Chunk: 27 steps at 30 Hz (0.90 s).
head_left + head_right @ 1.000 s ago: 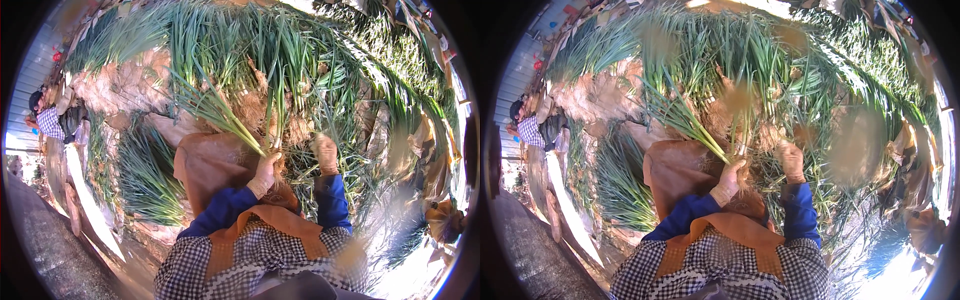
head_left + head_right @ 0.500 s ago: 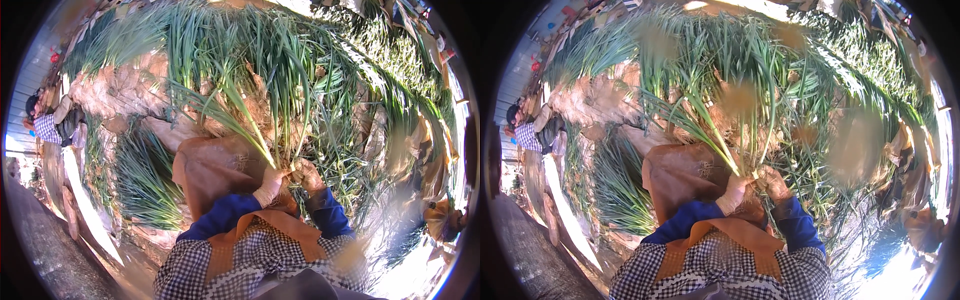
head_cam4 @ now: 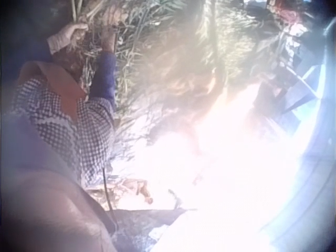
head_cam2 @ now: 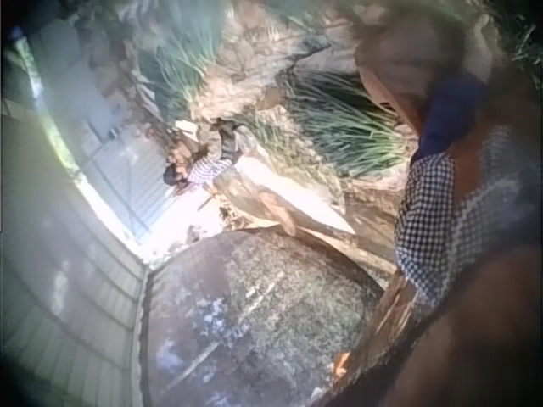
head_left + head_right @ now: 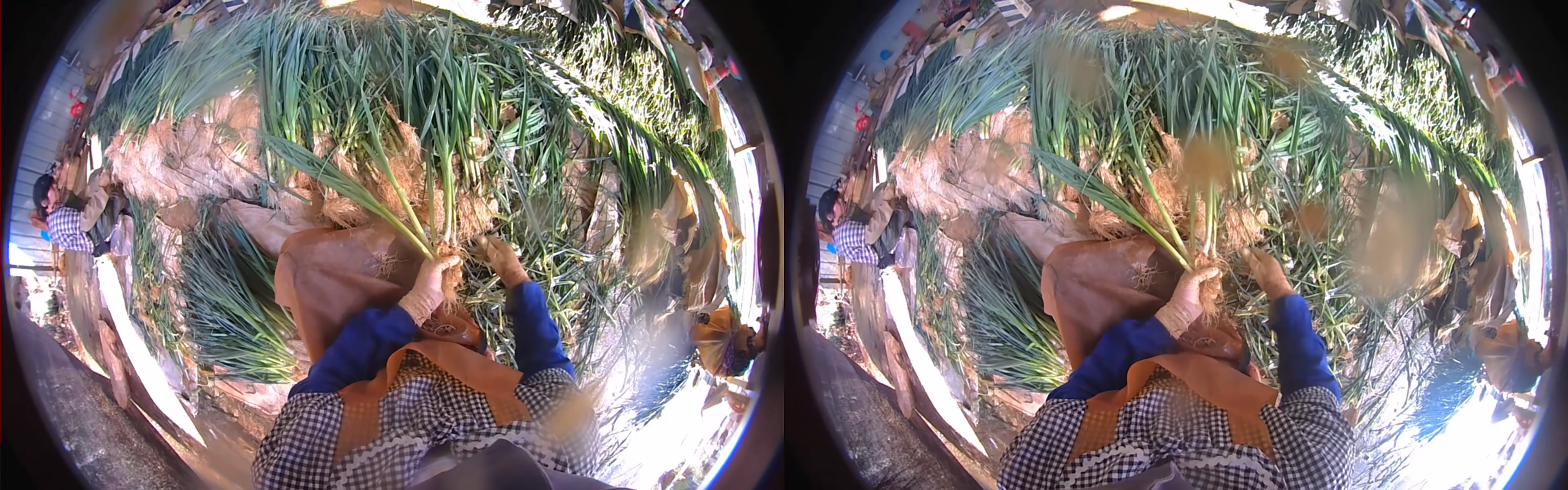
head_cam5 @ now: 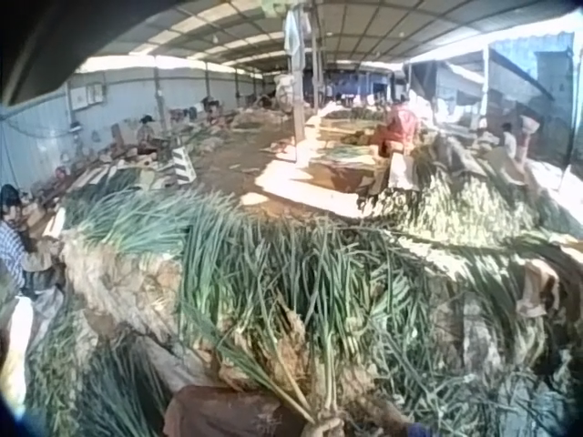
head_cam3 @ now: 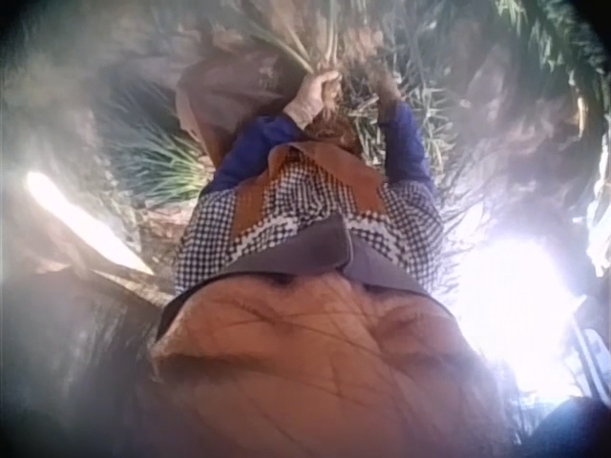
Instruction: The person peels dry outer layers from bundles of green scallions by hand, gathering the stalks and placing the cleaned bundles on the floor.
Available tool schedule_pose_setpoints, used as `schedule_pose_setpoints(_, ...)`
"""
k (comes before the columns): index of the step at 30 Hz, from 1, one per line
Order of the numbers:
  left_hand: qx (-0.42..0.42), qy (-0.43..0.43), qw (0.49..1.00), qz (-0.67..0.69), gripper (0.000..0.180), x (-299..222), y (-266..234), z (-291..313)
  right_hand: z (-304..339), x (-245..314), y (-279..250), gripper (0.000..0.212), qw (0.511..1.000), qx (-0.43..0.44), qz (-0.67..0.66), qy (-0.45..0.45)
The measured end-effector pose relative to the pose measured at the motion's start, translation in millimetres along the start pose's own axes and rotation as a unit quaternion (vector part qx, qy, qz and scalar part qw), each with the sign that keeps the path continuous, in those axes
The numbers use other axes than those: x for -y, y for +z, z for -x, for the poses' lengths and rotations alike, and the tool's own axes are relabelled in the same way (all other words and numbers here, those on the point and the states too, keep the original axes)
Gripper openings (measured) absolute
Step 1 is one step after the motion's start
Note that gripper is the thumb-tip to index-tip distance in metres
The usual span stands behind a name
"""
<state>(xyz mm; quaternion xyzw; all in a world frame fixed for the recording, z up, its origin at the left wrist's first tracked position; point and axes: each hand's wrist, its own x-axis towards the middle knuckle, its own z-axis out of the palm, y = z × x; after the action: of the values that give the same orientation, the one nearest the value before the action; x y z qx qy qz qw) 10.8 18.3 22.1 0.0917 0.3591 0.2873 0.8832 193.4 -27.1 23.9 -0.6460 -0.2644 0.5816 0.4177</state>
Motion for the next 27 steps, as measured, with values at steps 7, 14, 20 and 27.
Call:
schedule_pose_setpoints(7, 0.265, -0.068, 0.956, 0.11, 0.029, -59.4, 11.0, 9.7, -81.8, 21.7, 16.3, 0.028, 0.844, -0.152, 0.512, -0.056)
schedule_pose_setpoints(14, 0.245, 0.127, 0.96, 0.038, 0.018, -95.1, 0.5, 18.7, -165.5, 57.6, 5.2, 0.041, 0.827, -0.279, 0.489, 0.015)
schedule_pose_setpoints(20, 0.12, 0.016, 0.988, 0.101, 0.014, -67.1, -10.1, 11.1, -190.7, 45.1, -57.7, 0.025, 0.893, -0.053, 0.436, -0.098)
schedule_pose_setpoints(27, 0.094, 0.041, 0.985, 0.141, 0.013, -62.5, -13.8, 17.9, -124.6, 33.3, -65.1, 0.042, 0.871, -0.22, 0.428, -0.096)
